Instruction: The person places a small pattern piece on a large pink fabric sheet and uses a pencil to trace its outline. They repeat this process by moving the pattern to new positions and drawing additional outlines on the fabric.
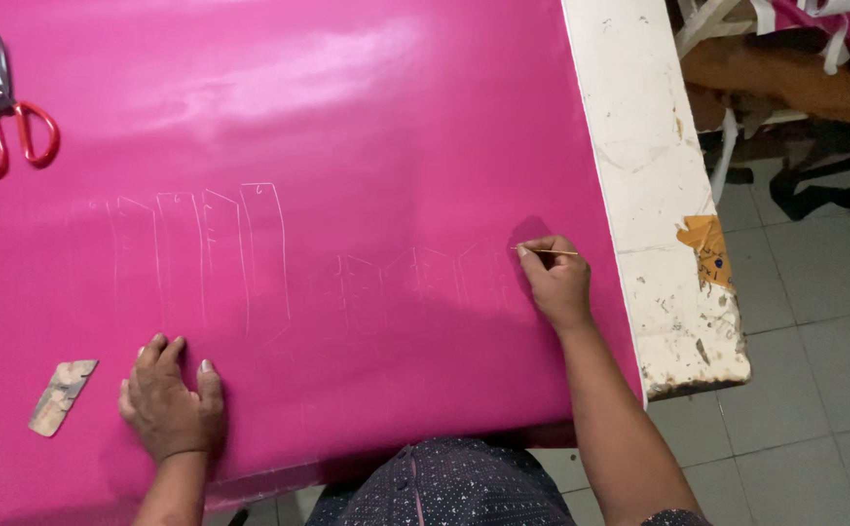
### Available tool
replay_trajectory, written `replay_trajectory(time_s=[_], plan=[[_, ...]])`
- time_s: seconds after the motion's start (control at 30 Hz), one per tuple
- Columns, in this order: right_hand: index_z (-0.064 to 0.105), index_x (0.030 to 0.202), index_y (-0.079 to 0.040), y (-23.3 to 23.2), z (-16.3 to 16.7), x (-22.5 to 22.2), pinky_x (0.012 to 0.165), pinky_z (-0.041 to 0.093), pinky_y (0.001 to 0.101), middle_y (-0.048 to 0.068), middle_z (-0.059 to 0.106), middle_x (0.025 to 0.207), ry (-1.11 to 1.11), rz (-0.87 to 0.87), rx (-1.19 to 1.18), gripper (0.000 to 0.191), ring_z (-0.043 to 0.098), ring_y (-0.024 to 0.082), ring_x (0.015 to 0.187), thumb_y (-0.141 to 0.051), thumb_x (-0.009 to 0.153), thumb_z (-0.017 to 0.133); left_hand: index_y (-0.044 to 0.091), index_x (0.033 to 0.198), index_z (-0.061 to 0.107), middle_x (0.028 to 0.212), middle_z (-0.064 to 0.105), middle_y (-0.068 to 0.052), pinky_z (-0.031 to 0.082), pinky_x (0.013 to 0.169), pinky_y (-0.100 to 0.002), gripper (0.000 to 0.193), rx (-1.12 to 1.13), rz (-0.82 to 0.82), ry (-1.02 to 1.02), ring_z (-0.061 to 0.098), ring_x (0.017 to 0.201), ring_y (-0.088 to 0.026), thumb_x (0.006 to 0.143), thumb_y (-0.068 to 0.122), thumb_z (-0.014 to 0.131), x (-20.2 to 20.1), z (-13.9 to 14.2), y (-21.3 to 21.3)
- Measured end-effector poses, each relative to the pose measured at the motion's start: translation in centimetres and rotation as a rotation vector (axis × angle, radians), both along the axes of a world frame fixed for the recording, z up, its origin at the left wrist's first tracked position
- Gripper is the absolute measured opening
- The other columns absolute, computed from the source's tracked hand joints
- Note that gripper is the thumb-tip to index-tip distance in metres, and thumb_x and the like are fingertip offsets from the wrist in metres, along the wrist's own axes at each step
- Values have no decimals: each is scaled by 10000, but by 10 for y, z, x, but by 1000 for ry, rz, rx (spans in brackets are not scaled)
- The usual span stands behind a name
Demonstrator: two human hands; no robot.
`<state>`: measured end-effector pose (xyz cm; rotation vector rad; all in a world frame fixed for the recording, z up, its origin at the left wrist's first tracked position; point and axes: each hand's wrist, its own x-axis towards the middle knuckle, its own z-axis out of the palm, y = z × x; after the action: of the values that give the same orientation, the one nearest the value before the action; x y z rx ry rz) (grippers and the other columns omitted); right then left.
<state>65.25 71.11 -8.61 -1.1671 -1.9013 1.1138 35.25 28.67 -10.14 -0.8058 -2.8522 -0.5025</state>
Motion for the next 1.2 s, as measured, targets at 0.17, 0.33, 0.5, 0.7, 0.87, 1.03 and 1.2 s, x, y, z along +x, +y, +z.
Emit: replay_trajectory(time_s=[0.17, 0.33, 0.5, 0.7, 0.87, 1.03, 1.2], plan=[[710, 963, -66, 2, 1, -6, 726, 591, 304, 60, 753, 910, -81, -23, 41, 119, 718, 149, 839, -177, 939, 745, 138, 1453, 560, 1589, 452, -83, 154, 1283, -551, 553, -2, 1, -7, 350, 1540, -265, 956, 381, 568, 2, 2, 2], [693, 943, -62, -5, 10, -12, 734, 597, 315, 67, 737, 899, -88, 5, 12, 98, 711, 161, 839, -154, 931, 725, 135, 1447, 560, 1582, 448, -94, 152, 1268, -557, 546, -35, 10, -23, 341, 1532, -282, 954, 369, 567, 1, 5, 3], [706, 950, -85, -24, 18, -33, 737, 591, 307, 43, 733, 920, -46, 104, -85, 81, 695, 137, 848, -163, 930, 715, 137, 1442, 555, 1590, 439, -90, 153, 1266, -554, 542, -53, 23, -40, 345, 1521, -265, 953, 368, 551, 0, 7, 5], [688, 975, -97, -26, 16, -41, 695, 605, 304, 25, 731, 900, -113, 93, -84, 106, 703, 128, 808, -196, 941, 705, 130, 1436, 545, 1581, 437, -90, 146, 1264, -555, 546, -57, 25, -47, 345, 1520, -262, 947, 373, 545, 1, 10, 6], [689, 958, -74, -31, 14, -44, 704, 593, 328, 47, 736, 879, -96, 131, -42, 101, 702, 151, 799, -171, 934, 705, 132, 1439, 542, 1577, 436, -97, 147, 1264, -554, 549, -38, 18, -47, 346, 1516, -267, 947, 375, 534, -1, 10, 5], [709, 981, -84, -49, 17, -61, 753, 588, 324, 45, 738, 939, -88, 234, -84, 115, 702, 154, 869, -186, 927, 711, 132, 1437, 538, 1572, 437, -104, 151, 1256, -555, 563, -45, 26, -39, 350, 1509, -267, 931, 378, 532, -2, 11, 4], [705, 1005, -86, -55, 19, -71, 795, 591, 316, 47, 757, 959, -25, 237, -107, 146, 722, 160, 896, -207, 923, 712, 140, 1440, 535, 1562, 442, -102, 149, 1256, -550, 563, -50, 23, -31, 349, 1508, -270, 924, 367, 538, -1, 10, 3]])
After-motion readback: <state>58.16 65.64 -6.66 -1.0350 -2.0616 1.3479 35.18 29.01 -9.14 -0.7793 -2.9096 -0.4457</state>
